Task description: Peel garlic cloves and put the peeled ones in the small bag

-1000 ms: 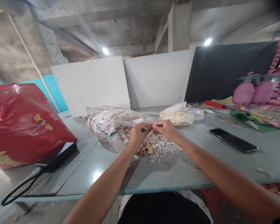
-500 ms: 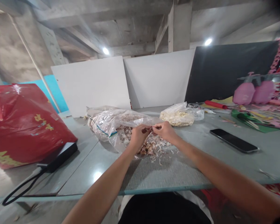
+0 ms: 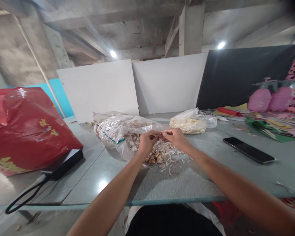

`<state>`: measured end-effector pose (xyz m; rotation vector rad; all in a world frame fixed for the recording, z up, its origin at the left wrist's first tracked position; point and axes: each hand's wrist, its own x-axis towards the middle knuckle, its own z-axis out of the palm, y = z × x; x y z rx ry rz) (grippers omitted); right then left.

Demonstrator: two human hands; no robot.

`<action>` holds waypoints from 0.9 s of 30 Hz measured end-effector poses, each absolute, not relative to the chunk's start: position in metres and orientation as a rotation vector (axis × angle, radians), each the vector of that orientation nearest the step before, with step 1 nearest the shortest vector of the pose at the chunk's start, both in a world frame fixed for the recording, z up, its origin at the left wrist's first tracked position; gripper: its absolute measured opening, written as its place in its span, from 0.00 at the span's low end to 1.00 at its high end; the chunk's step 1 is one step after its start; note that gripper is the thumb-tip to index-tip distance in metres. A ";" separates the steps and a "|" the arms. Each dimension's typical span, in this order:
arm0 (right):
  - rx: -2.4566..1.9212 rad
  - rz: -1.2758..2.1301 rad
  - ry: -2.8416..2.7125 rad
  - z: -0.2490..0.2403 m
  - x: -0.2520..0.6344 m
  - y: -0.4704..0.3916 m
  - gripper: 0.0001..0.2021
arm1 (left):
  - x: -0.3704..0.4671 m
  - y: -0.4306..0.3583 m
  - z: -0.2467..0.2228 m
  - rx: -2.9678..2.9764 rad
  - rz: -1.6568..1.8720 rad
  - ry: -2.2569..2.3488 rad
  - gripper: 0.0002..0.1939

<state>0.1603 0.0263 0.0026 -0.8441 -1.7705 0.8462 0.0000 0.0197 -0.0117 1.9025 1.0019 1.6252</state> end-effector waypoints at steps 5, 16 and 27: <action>-0.766 1.038 -1.690 0.002 0.161 0.027 0.15 | -0.002 0.018 -0.010 1.988 1.647 1.029 0.09; -0.753 1.041 -1.686 0.002 0.160 0.026 0.13 | -0.001 0.017 -0.010 1.959 1.662 1.008 0.08; -0.874 0.883 -1.664 -0.003 0.153 0.024 0.08 | 0.002 0.018 -0.012 1.948 1.617 1.037 0.09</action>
